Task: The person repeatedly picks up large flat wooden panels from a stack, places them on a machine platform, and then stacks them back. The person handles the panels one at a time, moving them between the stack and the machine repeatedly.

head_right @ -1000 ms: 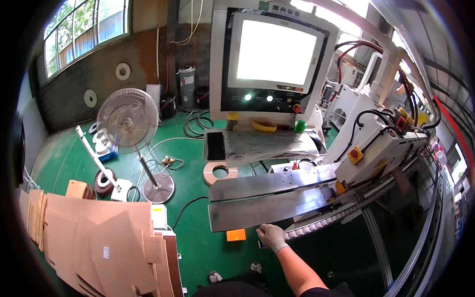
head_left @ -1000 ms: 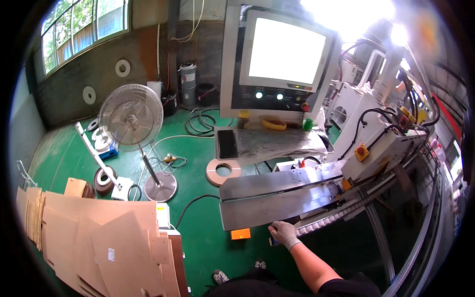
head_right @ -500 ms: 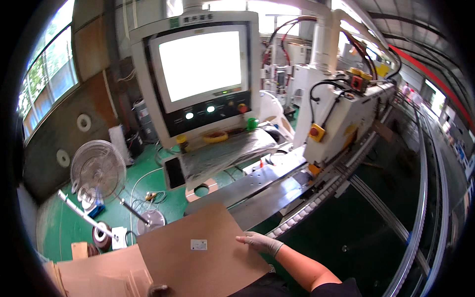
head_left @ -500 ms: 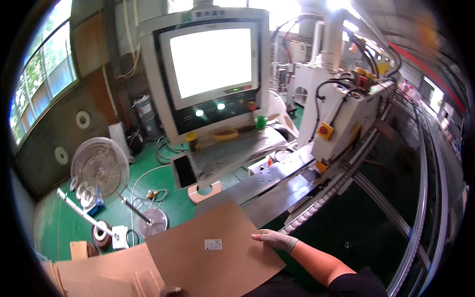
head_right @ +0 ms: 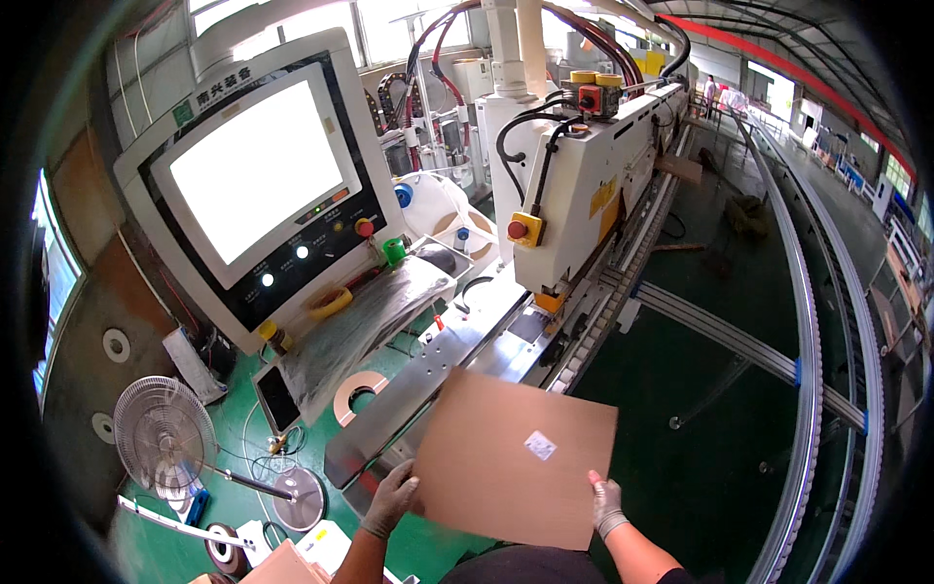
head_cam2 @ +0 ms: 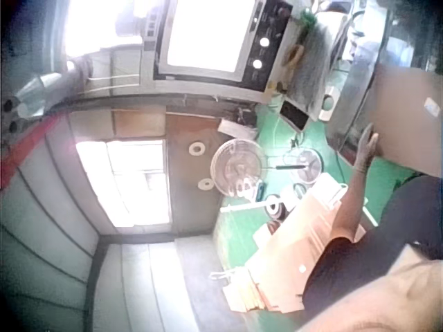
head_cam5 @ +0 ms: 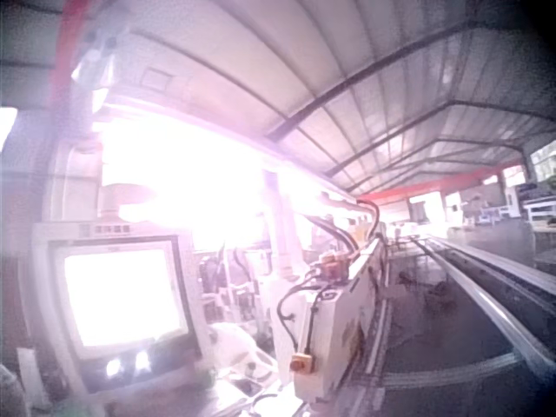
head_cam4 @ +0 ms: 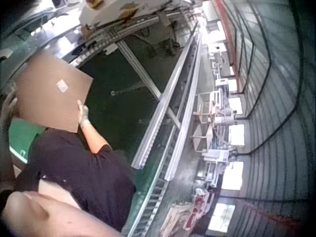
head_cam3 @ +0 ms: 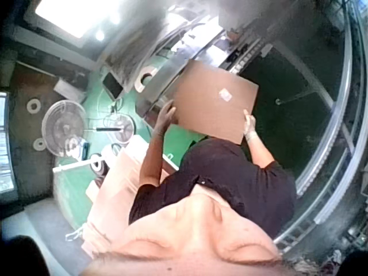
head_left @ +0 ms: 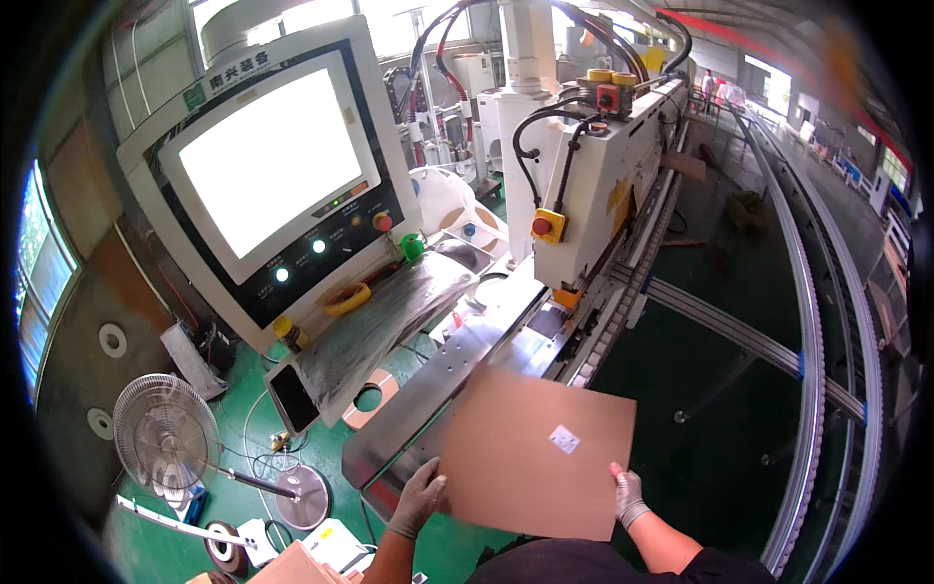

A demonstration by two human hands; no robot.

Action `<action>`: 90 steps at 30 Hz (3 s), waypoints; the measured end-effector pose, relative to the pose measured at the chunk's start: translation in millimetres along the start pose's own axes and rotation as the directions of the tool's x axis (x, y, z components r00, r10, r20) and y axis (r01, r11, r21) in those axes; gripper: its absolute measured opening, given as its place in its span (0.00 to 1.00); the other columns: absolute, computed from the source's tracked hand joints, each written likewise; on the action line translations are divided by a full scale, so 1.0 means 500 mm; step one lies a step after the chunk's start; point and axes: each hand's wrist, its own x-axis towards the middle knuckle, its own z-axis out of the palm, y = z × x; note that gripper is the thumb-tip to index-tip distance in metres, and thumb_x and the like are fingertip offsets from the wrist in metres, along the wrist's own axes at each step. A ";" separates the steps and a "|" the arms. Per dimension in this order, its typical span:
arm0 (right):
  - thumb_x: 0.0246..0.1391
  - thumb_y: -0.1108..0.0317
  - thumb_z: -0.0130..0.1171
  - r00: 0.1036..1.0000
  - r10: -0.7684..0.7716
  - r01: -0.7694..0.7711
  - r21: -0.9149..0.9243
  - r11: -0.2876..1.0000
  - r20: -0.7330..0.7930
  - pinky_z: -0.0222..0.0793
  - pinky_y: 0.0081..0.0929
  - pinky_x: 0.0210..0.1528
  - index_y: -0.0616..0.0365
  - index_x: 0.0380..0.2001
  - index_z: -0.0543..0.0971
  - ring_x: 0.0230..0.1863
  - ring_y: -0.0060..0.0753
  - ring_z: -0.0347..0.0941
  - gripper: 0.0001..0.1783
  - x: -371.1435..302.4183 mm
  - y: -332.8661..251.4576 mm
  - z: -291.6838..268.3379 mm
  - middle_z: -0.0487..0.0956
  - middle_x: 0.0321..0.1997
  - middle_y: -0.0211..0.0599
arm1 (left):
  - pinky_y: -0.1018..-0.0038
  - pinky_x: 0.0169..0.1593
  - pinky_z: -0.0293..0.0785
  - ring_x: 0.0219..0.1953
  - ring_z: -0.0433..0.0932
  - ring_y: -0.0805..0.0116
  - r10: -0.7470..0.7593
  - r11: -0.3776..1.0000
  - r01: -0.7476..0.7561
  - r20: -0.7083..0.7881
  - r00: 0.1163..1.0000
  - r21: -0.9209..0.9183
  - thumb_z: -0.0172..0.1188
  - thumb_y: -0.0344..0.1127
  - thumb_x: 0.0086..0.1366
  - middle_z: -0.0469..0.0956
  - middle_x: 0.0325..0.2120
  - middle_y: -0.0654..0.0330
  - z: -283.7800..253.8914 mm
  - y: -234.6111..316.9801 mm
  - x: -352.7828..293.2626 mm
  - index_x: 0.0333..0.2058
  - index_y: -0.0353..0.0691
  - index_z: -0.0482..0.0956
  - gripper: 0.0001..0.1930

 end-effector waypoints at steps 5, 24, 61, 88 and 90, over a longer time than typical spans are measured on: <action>0.63 0.59 0.71 0.988 0.111 -0.143 0.381 0.913 0.106 0.82 0.50 0.54 0.59 0.60 0.76 0.52 0.43 0.82 0.27 0.037 -0.028 -0.029 0.81 0.54 0.39 | 0.57 0.70 0.67 0.63 0.76 0.49 0.086 0.791 -0.011 -0.093 0.992 0.612 0.61 0.39 0.70 0.81 0.54 0.48 -0.002 -0.024 0.061 0.61 0.38 0.78 0.23; 0.62 0.65 0.71 0.989 -0.054 0.089 0.267 0.959 -0.134 0.75 0.40 0.61 0.58 0.62 0.75 0.56 0.34 0.77 0.27 0.183 -0.172 0.103 0.80 0.57 0.33 | 0.48 0.70 0.63 0.66 0.70 0.47 0.269 0.418 0.098 -0.227 0.936 0.903 0.65 0.49 0.65 0.76 0.60 0.54 0.028 -0.082 0.074 0.56 0.45 0.81 0.24; 0.72 0.69 0.53 0.768 -0.585 0.638 -0.225 0.737 0.260 0.71 0.37 0.66 0.66 0.68 0.72 0.61 0.37 0.76 0.24 0.328 -0.249 0.236 0.76 0.62 0.44 | 0.52 0.70 0.69 0.66 0.73 0.49 0.246 0.373 0.375 -0.480 0.842 0.849 0.68 0.46 0.65 0.77 0.60 0.51 0.093 -0.072 0.069 0.59 0.43 0.79 0.26; 0.72 0.48 0.55 0.289 0.049 0.916 -0.261 -0.304 0.956 0.77 0.49 0.49 0.64 0.43 0.84 0.45 0.62 0.83 0.26 0.123 -0.033 0.472 0.86 0.43 0.55 | 0.55 0.71 0.69 0.69 0.72 0.43 -0.187 0.708 0.044 -0.247 -0.951 -0.705 0.64 0.41 0.71 0.71 0.69 0.40 0.056 -0.334 -1.317 0.69 0.32 0.68 0.33; 0.71 0.49 0.57 0.340 0.047 0.897 -0.309 -0.316 0.939 0.77 0.47 0.51 0.66 0.45 0.85 0.47 0.62 0.83 0.26 0.120 -0.036 0.472 0.87 0.44 0.55 | 0.55 0.69 0.71 0.67 0.74 0.44 -0.176 0.666 0.021 -0.185 -0.967 -0.745 0.65 0.42 0.70 0.73 0.66 0.41 0.053 -0.349 -1.282 0.67 0.32 0.71 0.31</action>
